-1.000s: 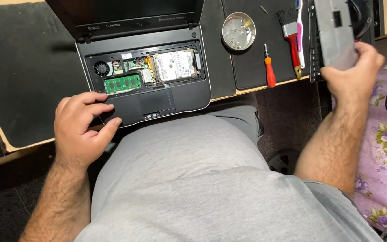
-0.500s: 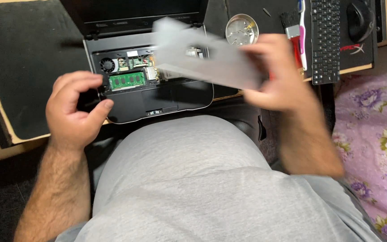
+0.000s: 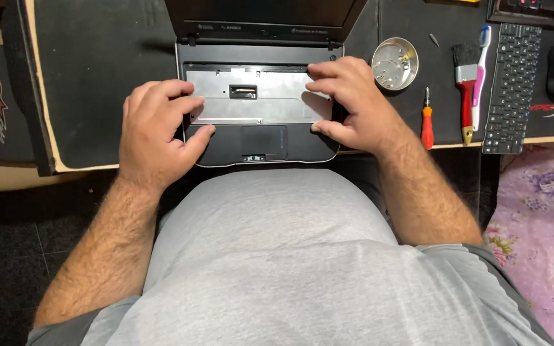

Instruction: Removing the internal plate and keyboard from a laptop using a screwdriver and manual prying

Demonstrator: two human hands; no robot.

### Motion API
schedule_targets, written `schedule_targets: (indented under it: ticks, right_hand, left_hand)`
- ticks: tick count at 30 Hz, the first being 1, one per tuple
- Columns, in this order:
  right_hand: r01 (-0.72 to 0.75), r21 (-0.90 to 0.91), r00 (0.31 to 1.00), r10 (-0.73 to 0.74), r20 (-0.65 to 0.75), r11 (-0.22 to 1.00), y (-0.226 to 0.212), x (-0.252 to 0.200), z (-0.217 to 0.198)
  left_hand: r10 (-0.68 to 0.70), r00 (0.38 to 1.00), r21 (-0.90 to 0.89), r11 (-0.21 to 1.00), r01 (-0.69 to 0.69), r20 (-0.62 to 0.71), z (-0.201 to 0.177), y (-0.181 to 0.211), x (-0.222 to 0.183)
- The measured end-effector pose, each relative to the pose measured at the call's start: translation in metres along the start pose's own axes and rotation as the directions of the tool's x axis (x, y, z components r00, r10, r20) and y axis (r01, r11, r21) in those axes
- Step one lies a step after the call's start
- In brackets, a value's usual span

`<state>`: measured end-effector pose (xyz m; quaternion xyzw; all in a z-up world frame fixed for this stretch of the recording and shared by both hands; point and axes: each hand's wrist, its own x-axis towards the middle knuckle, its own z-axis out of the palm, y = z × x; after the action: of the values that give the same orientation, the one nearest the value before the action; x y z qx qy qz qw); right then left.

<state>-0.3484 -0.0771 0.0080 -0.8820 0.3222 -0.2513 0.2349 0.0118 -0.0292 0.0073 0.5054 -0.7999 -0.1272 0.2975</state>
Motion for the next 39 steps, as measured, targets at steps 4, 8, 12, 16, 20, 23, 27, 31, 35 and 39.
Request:
schedule_targets:
  ticks: [4,8,12,16,20,23,27,31,35,39]
  right_hand:
    - [0.004,-0.078,0.997,-0.01,-0.08,0.997,-0.003,-0.007,0.006]
    - [-0.065,-0.102,0.994,0.056,-0.091,0.993,-0.01,-0.006,0.001]
    - [-0.194,-0.037,0.978,0.19,-0.086,0.98,-0.013,0.0,-0.003]
    - [-0.134,0.205,0.966,0.174,-0.191,0.97,-0.021,0.001,0.0]
    - [-0.009,0.555,0.936,0.203,-0.289,0.832,-0.033,-0.001,0.003]
    - [0.135,0.531,0.92,0.092,-0.38,0.837,-0.05,0.003,-0.014]
    - [0.279,0.271,0.912,-0.167,-0.374,0.921,-0.067,-0.01,-0.035]
    - [0.401,0.064,0.846,-0.342,-0.409,0.914,-0.07,-0.019,-0.032]
    - [0.378,-0.031,0.809,-0.346,-0.475,0.925,-0.07,-0.033,-0.024]
    - [0.34,-0.125,0.755,-0.35,-0.555,0.932,-0.071,-0.038,-0.02]
  left_hand:
    - [-0.023,1.0,-0.009,1.0,0.023,-0.001,0.003,-0.002,0.004]
    - [0.002,1.0,-0.008,1.0,-0.002,0.004,0.004,-0.003,0.009]
    - [0.022,0.997,-0.005,1.0,-0.021,0.08,0.002,0.003,0.022]
    - [0.055,0.998,0.03,0.998,-0.056,0.023,0.0,0.01,0.034]
    - [0.213,0.977,0.113,0.971,-0.211,-0.006,-0.015,0.023,0.051]
    - [0.379,0.923,0.137,0.92,-0.368,-0.069,-0.022,0.033,0.057]
    - [0.552,0.77,0.12,0.83,-0.545,-0.319,-0.029,0.047,0.051]
    - [0.593,0.674,0.129,0.785,-0.606,-0.44,-0.034,0.058,0.044]
    - [0.623,0.647,0.103,0.75,-0.653,-0.439,-0.04,0.063,0.032]
    - [0.609,0.654,0.132,0.769,-0.625,-0.449,-0.042,0.069,0.026]
